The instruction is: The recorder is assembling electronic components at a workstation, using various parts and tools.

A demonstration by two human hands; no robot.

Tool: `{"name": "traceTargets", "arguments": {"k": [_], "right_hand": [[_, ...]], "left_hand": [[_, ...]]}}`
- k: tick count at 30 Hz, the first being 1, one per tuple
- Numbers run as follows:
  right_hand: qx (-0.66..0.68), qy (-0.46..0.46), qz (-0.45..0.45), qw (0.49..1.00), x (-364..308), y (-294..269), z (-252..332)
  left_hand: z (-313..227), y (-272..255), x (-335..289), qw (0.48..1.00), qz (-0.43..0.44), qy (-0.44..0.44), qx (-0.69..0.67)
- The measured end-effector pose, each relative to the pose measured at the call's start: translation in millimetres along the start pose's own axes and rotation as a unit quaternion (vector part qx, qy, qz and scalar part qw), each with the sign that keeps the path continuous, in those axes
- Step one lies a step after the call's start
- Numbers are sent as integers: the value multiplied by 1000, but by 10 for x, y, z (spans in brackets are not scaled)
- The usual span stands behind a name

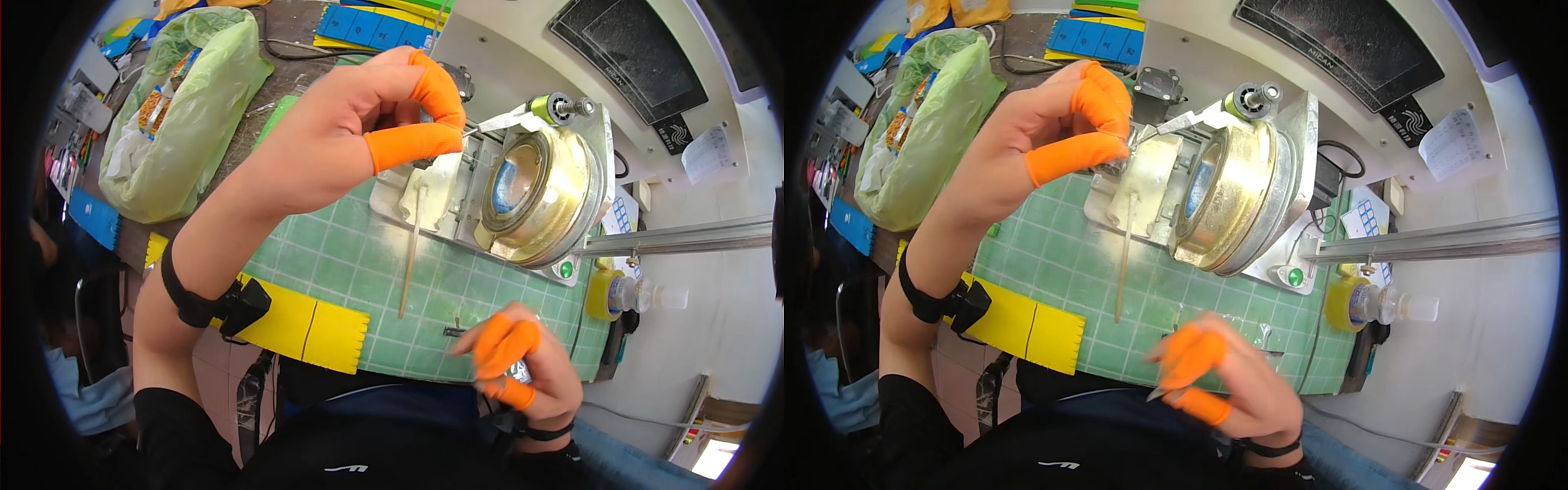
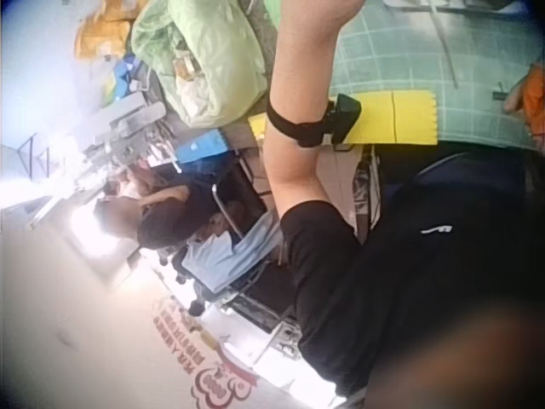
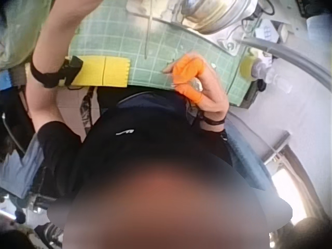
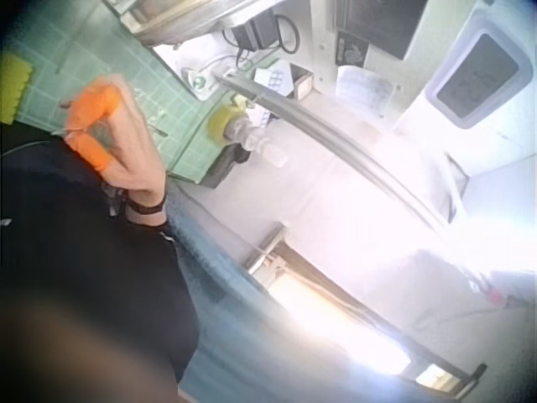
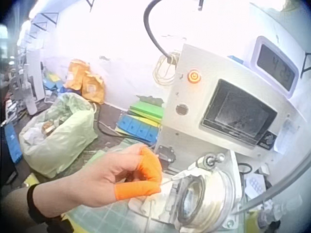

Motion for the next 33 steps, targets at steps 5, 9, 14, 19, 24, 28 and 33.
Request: {"name": "traceTargets", "arguments": {"k": [5, 9, 14, 19, 24, 28, 33], "right_hand": [[447, 161, -143, 868, 382, 425, -194], [515, 176, -142, 827, 702, 477, -366], [635, 105, -134, 753, 785, 567, -533], [734, 107, -209, 638, 820, 578, -496], [788, 90, -167, 586, 818, 527, -569], [774, 92, -201, 594, 894, 547, -623], [758, 88, -218, 608, 941, 550, -629]], "left_hand": [[33, -21, 10, 1000, -2, -24, -7], [-55, 30, 65, 994, 9, -87, -67], [-51, 0, 53, 989, 11, -125, -79], [-15, -68, 18, 976, 22, -140, -163], [-35, -70, 46, 976, 9, -150, -156], [-2, -69, 50, 979, -3, -140, -150], [0, -73, 41, 979, -5, -141, -149]]}}
Point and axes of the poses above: each hand's wrist, its own x-axis towards the middle knuckle, its own y-axis out of the palm, z = x × y, the point moved 2 cm from there along x, towards the middle knuckle, and after that the axes turned 13 degrees about -y, right-handed, at the moved point
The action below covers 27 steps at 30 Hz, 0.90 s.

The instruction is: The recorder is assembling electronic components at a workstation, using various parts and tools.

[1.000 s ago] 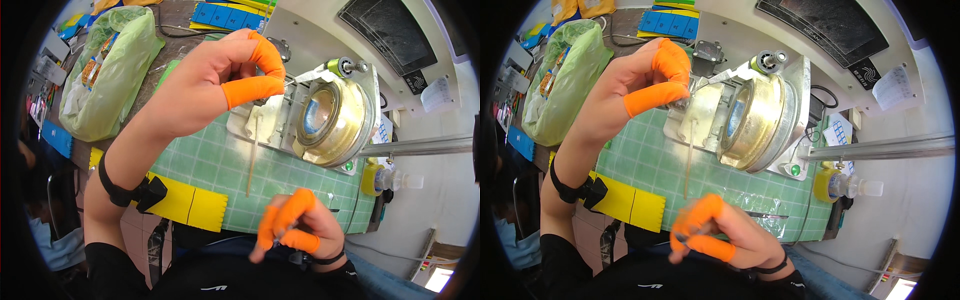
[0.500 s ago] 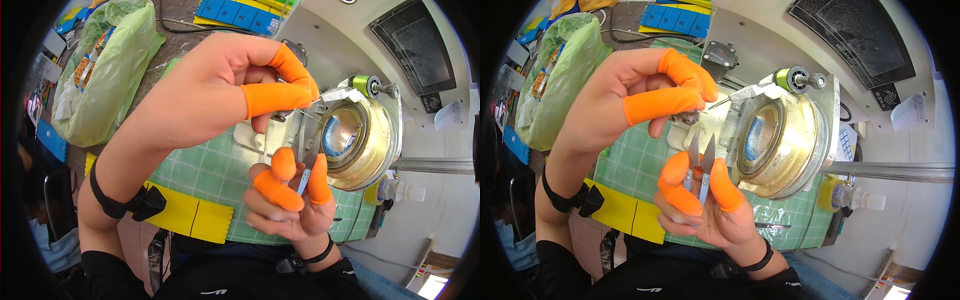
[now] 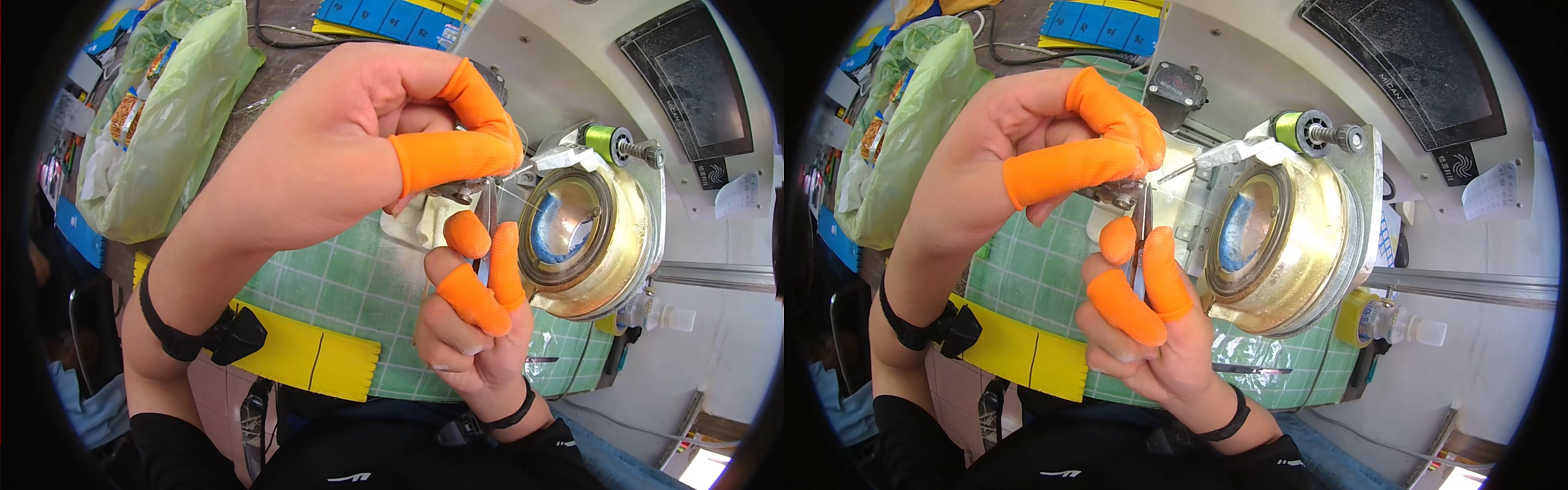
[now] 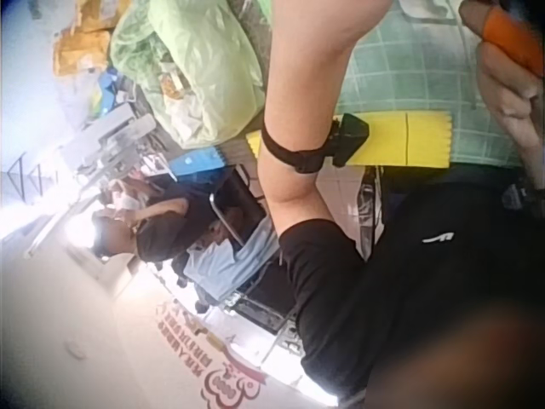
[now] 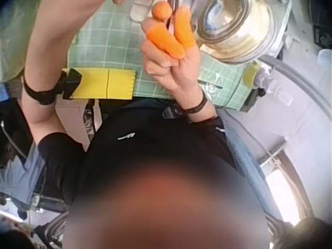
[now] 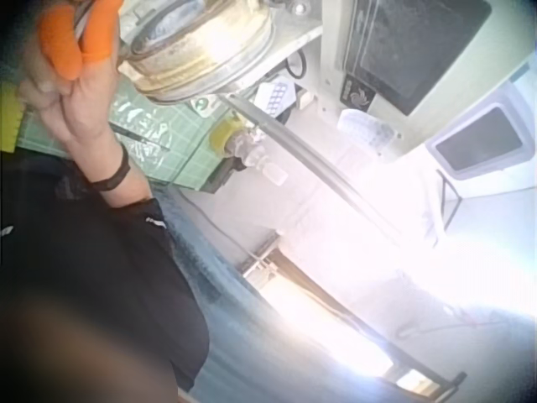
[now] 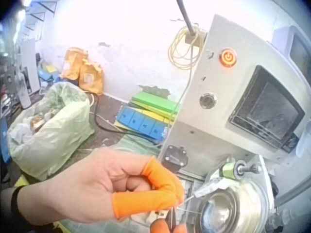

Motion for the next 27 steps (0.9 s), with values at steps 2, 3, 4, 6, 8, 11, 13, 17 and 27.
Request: {"name": "traceTargets", "arguments": {"k": [2, 3, 4, 6, 8, 11, 13, 17, 27], "right_hand": [[-11, -4, -12, 1000, -4, 1, -6], [-12, -5, -12, 1000, -5, 3, -9], [-19, -8, -14, 1000, -6, 2, -11], [-27, -12, -13, 999, 1, 10, -12], [8, -2, -17, 1000, 16, -6, -15], [-9, 42, -26, 999, -177, -4, -61], [-74, 88, -8, 993, -416, 37, 13], [-229, 134, 41, 963, -896, -42, 174], [-345, 56, 14, 937, -1516, -357, 431]], "left_hand": [[4, -3, -2, 1000, 1, 2, 3], [8, -2, -1, 1000, 4, 8, -2], [13, 0, 1, 1000, 6, 15, -8], [17, -7, 5, 1000, 12, 17, -3], [16, -65, 15, 1000, 14, 18, 4], [-69, -320, -61, 992, 48, 88, -77], [-284, -589, -324, 972, -89, 206, 66], [-430, -1031, -567, 768, -246, 111, 581], [583, -989, -503, 590, -180, 12, 787]]}}
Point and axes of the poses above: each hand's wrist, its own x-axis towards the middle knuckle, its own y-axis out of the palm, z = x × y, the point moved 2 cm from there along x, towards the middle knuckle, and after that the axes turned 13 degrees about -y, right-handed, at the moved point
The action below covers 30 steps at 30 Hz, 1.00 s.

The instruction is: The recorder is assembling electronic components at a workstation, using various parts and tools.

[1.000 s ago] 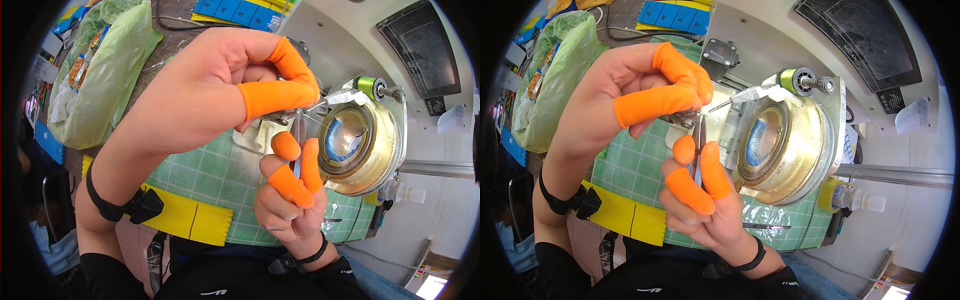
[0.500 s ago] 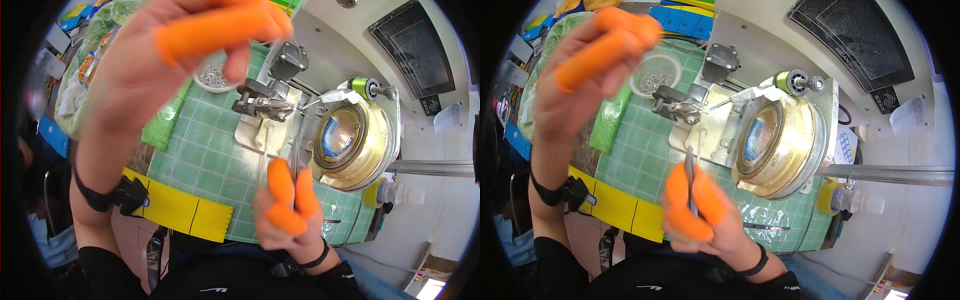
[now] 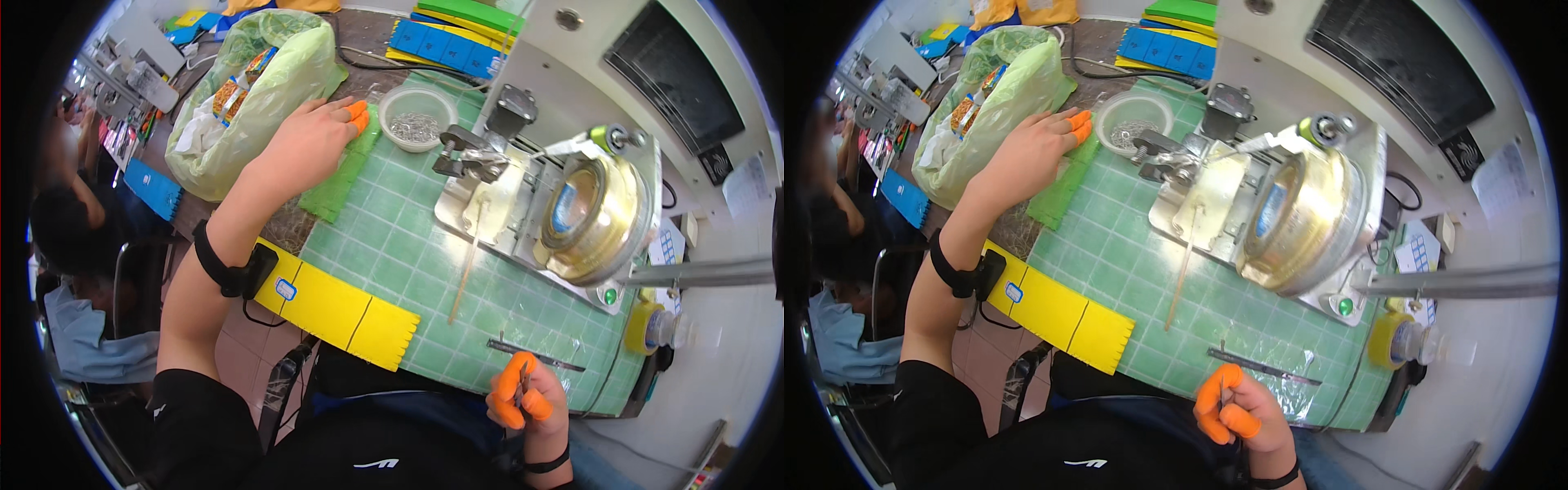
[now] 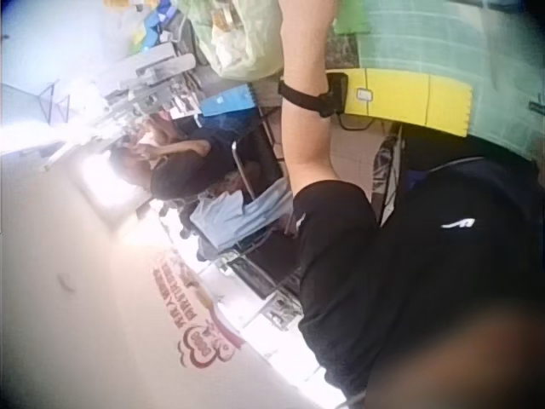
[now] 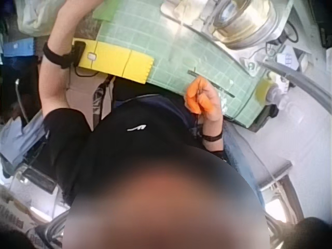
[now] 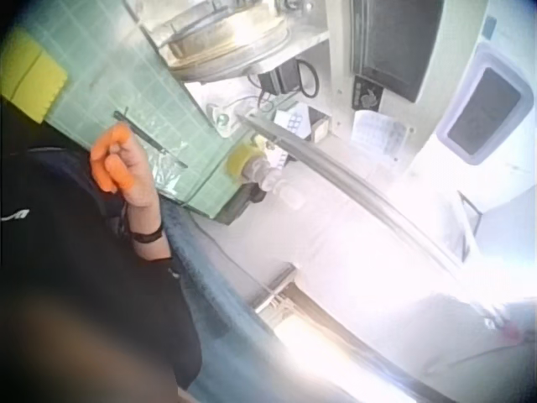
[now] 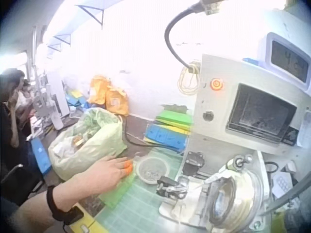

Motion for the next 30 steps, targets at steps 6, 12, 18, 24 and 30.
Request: {"name": "traceTargets", "arguments": {"k": [6, 12, 18, 24, 30], "right_hand": [[-26, -14, 16, 999, 75, 77, -4], [-93, -77, -5, 993, 57, 125, 246], [-720, -148, -36, 677, 210, 46, 482], [-795, -125, -74, 589, 287, -87, 307], [-678, -173, 36, 714, 563, 402, 271]], "left_hand": [[56, -226, -61, 999, -39, 10, 7], [-79, -1306, -1029, 977, 194, -58, -65], [-118, -1626, -1330, 978, 197, -41, -59], [-443, -1526, -967, 990, 62, -20, -127], [-860, -1365, -382, 993, -58, 37, -95]]}}
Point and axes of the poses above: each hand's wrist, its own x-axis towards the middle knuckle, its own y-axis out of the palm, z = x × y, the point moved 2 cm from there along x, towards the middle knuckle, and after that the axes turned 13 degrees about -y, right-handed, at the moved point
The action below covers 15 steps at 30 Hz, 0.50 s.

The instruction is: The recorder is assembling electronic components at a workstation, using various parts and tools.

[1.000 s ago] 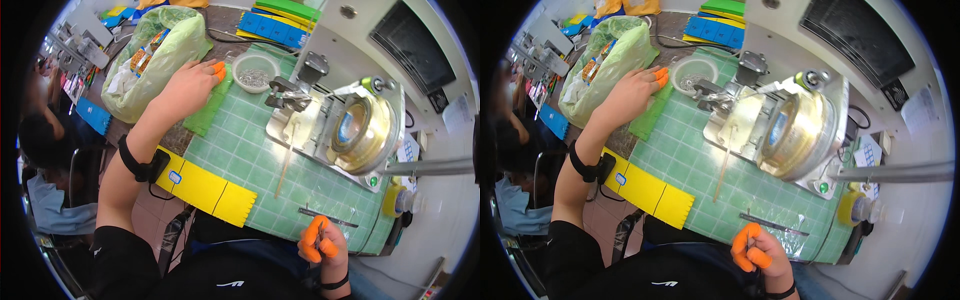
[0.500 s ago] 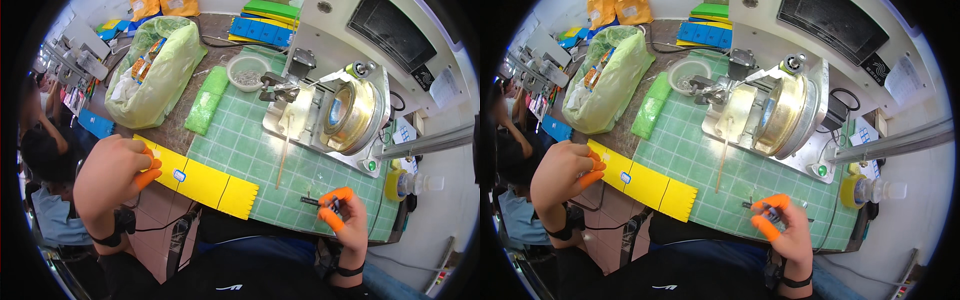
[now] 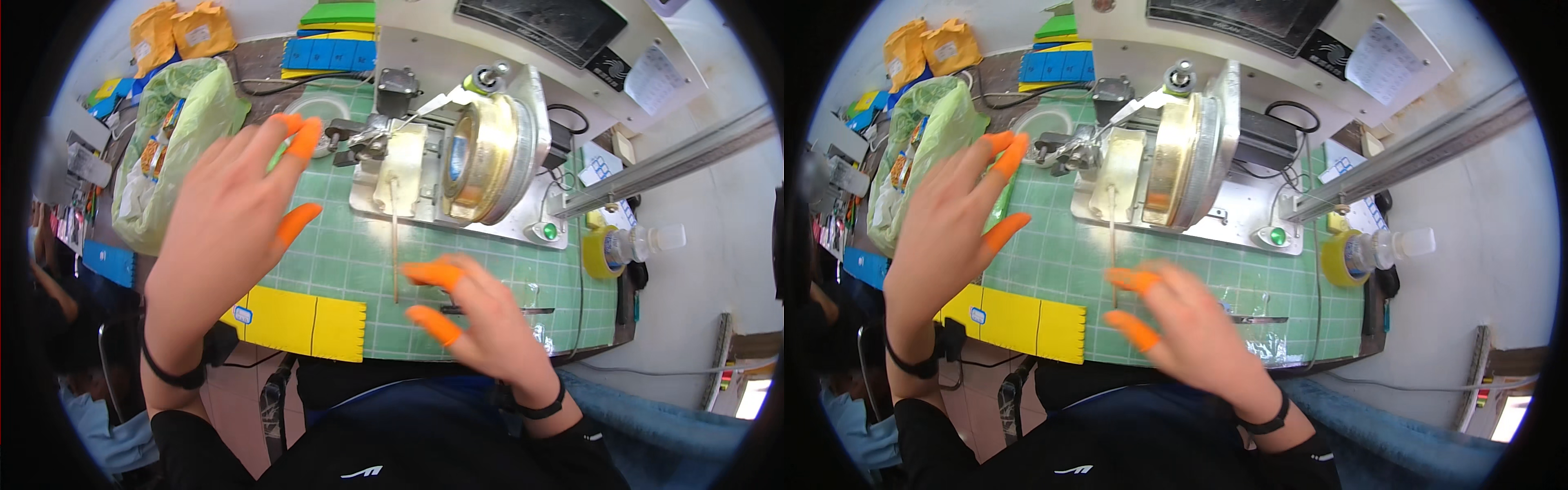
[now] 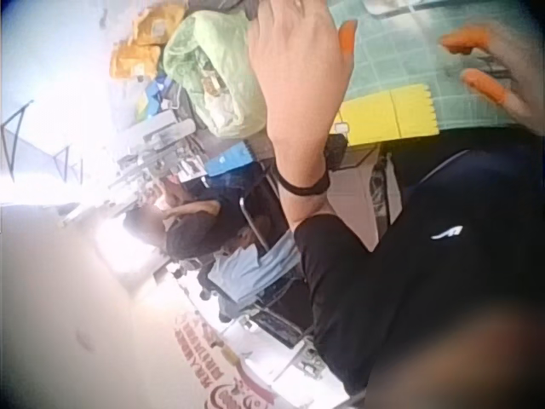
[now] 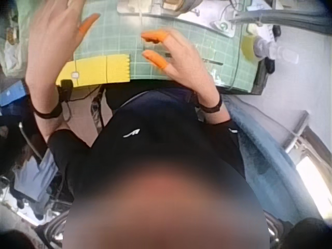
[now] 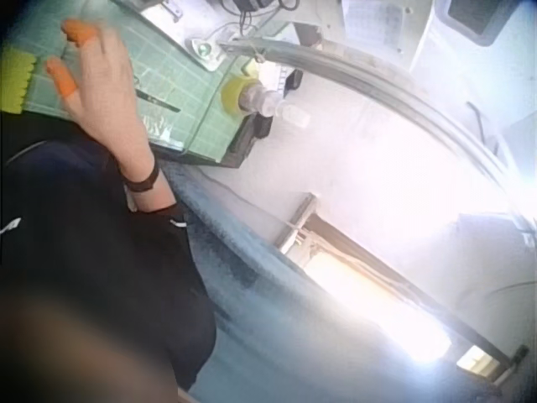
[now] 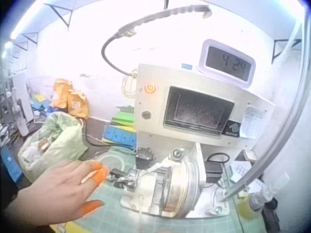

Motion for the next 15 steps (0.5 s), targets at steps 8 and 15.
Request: {"name": "traceTargets", "arguments": {"k": [8, 15], "right_hand": [[403, 39, -323, 855, 914, 595, -198], [462, 42, -359, 810, 1197, 646, -538]], "left_hand": [[-159, 658, 488, 996, -60, 55, -22], [-230, 819, 505, 987, -66, 4, -146]]}}
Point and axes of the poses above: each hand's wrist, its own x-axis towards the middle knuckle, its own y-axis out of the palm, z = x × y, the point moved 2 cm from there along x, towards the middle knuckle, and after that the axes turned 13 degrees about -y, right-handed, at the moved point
